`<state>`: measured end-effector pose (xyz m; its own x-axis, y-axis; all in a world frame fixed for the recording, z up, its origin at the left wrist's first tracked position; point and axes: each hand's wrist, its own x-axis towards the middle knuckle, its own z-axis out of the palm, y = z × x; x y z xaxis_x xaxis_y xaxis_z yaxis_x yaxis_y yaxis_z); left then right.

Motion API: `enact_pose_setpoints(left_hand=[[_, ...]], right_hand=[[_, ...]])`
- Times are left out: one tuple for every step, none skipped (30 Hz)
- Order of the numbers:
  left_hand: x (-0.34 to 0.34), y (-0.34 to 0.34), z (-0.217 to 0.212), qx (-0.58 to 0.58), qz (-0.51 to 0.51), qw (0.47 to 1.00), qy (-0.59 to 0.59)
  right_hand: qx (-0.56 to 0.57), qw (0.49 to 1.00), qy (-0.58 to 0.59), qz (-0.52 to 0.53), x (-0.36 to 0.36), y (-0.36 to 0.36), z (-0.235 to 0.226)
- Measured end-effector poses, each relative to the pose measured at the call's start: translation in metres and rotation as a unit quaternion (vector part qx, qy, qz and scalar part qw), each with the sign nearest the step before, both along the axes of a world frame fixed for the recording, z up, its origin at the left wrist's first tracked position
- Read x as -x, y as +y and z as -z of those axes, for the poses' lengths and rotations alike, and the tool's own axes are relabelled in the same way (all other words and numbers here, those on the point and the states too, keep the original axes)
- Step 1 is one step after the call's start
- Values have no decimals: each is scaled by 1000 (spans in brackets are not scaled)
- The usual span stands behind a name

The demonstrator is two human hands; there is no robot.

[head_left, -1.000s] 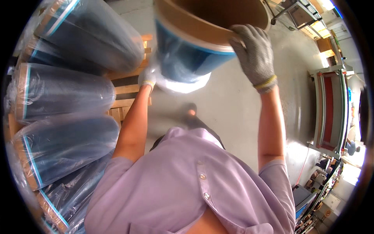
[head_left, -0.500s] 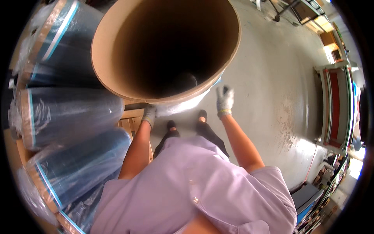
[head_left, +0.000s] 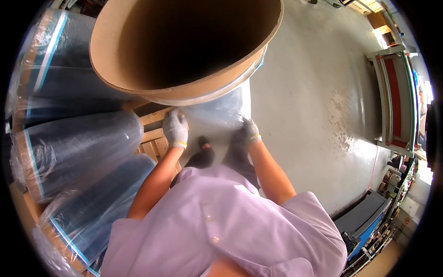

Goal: The person wraps a stack of flat rectangular items in blue plastic film on a table, then moves to a large roll of blue film, unrolls and cuts a sheet, and wraps a cylindrical roll in clear plastic film. The wrapped roll is placed on a pallet with other wrapped rolls.

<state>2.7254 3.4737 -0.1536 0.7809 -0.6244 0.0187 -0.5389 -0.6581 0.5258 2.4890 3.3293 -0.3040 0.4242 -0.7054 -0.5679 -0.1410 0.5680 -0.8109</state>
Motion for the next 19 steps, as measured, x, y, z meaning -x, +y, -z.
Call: enact_pose_setpoints(left_hand=[[9,-17,-46,45,59,996,-52],[16,-22,-67,87,112,984,-105],[20,-20,-64,30,166,986,-20],[24,-25,-54,43,236,970,-30],[28,-32,-39,55,307,949,-41],[32,-37,-14,44,317,947,-39],[34,-44,4,32,327,944,-37],[35,-57,-6,-15,326,945,29],[30,-68,2,-71,375,920,83],[26,-76,18,-126,416,890,138],[28,-86,8,-180,455,851,192],[33,-85,-4,-172,381,865,278],[36,-83,-32,-136,400,868,259],[39,-79,-58,-99,419,870,240],[38,-76,-87,-65,431,873,220],[36,-80,-130,-139,362,882,268],[39,-78,-131,-114,370,896,217],[41,-77,-125,-89,375,908,166],[43,-80,-131,-64,379,916,114]], right_hand=[[13,999,-28,-9,8,0,-4],[-21,998,-52,-9,3,5,-18],[-21,999,-34,-34,-3,7,-39],[-20,998,-15,-56,-8,8,-61],[16,994,45,-102,-15,8,-91],[16,992,20,-121,-14,7,-98],[15,990,-4,-139,-13,5,-103],[-24,985,-110,-130,-4,4,-100],[-22,981,-119,-154,2,-1,-95],[-21,975,-128,-181,7,-5,-97],[21,971,-40,-236,5,-18,-112],[30,966,-42,-252,6,-27,-122],[41,962,-45,-266,7,-38,-133],[18,961,-139,-239,11,-44,-137],[-152,974,-76,-148,-12,-53,-188],[-301,954,-14,4,-33,-63,-243],[-240,966,-25,-91,-43,-65,-249],[-175,966,-35,-186,-52,-68,-251],[-174,966,-38,-189,-54,-69,-253]])
